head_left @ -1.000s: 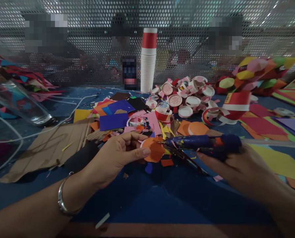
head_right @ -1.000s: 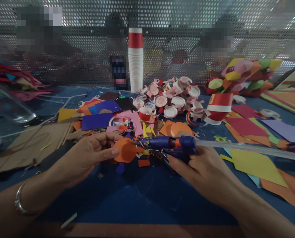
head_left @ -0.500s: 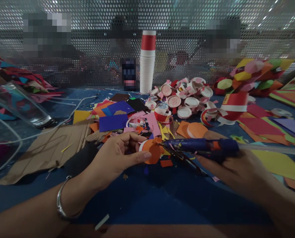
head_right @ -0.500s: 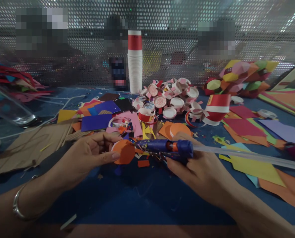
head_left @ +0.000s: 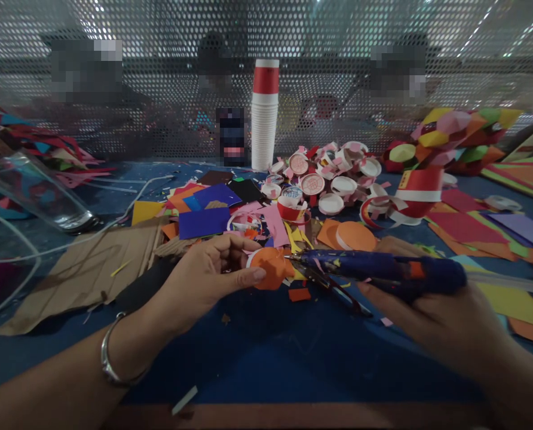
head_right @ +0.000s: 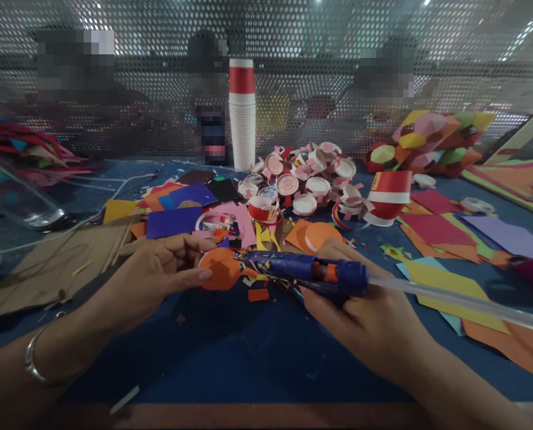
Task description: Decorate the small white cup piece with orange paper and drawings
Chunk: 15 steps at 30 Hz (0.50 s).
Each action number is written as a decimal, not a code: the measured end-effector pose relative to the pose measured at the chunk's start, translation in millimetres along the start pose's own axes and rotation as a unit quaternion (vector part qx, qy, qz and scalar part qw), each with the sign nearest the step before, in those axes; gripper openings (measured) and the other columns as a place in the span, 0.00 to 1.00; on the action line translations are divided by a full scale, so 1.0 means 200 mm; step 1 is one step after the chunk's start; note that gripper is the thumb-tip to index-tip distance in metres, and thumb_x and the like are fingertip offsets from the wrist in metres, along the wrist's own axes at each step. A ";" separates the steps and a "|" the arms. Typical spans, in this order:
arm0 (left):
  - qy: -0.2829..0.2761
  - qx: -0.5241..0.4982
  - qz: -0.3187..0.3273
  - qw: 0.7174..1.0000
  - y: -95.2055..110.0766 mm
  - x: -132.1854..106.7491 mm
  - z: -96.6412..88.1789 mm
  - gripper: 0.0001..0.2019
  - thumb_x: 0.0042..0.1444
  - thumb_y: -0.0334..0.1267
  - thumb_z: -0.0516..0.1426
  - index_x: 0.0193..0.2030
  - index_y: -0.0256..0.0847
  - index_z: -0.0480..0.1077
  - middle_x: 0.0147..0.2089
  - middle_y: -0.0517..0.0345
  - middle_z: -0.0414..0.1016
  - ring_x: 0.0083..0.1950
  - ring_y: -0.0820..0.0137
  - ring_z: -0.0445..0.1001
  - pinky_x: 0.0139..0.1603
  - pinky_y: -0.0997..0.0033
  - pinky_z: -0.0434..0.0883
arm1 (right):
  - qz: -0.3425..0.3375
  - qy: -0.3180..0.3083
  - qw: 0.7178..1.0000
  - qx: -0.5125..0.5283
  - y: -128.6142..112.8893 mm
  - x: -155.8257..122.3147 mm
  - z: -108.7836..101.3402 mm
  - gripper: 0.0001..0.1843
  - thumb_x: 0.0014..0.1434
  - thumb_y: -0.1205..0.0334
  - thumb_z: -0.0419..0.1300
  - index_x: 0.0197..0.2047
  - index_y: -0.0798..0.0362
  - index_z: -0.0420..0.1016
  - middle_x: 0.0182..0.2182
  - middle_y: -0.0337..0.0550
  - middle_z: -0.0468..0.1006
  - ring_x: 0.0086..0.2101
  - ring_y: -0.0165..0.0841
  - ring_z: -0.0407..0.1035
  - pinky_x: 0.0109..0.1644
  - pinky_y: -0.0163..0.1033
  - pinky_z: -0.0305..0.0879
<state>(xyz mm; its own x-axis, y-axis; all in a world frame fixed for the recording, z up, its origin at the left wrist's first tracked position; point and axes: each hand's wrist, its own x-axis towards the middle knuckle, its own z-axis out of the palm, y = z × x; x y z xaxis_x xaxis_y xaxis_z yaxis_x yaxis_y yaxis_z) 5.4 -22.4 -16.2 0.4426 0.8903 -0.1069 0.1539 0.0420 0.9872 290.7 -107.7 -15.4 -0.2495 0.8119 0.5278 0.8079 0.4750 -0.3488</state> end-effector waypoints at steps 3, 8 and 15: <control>0.007 -0.067 -0.031 0.997 -0.01 0.01 0.00 0.25 0.50 0.42 0.74 0.52 0.39 0.75 0.48 0.55 0.82 0.46 0.69 0.79 0.47 0.70 0.76 | 0.027 -0.014 0.999 0.019 0.01 -0.02 0.02 0.08 0.67 0.66 0.57 0.35 0.47 0.64 0.28 0.34 0.66 0.27 0.32 0.67 0.31 0.39 0.63; 0.009 -0.105 -0.028 0.994 -0.01 0.01 0.01 0.21 0.49 0.39 0.74 0.48 0.39 0.76 0.45 0.58 0.81 0.44 0.74 0.78 0.46 0.75 0.75 | 0.040 -0.029 0.998 0.030 0.02 -0.03 0.04 0.08 0.69 0.65 0.57 0.36 0.47 0.65 0.30 0.35 0.68 0.29 0.34 0.69 0.34 0.40 0.66; 0.017 -0.090 -0.009 0.996 -0.01 0.00 0.01 0.21 0.48 0.40 0.74 0.47 0.39 0.76 0.43 0.59 0.80 0.42 0.72 0.78 0.45 0.72 0.76 | -0.033 -0.009 0.999 0.024 -0.01 0.00 0.05 0.11 0.68 0.67 0.57 0.33 0.47 0.62 0.29 0.36 0.68 0.31 0.34 0.69 0.33 0.39 0.65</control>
<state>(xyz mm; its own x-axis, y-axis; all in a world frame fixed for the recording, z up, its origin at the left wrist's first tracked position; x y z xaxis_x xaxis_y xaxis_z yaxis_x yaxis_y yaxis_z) 7.5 -23.7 -18.6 0.4099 0.9037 -0.1237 0.0000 0.1356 0.9908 284.2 -105.8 -22.8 -0.3118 0.7842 0.5364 0.7632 0.5430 -0.3503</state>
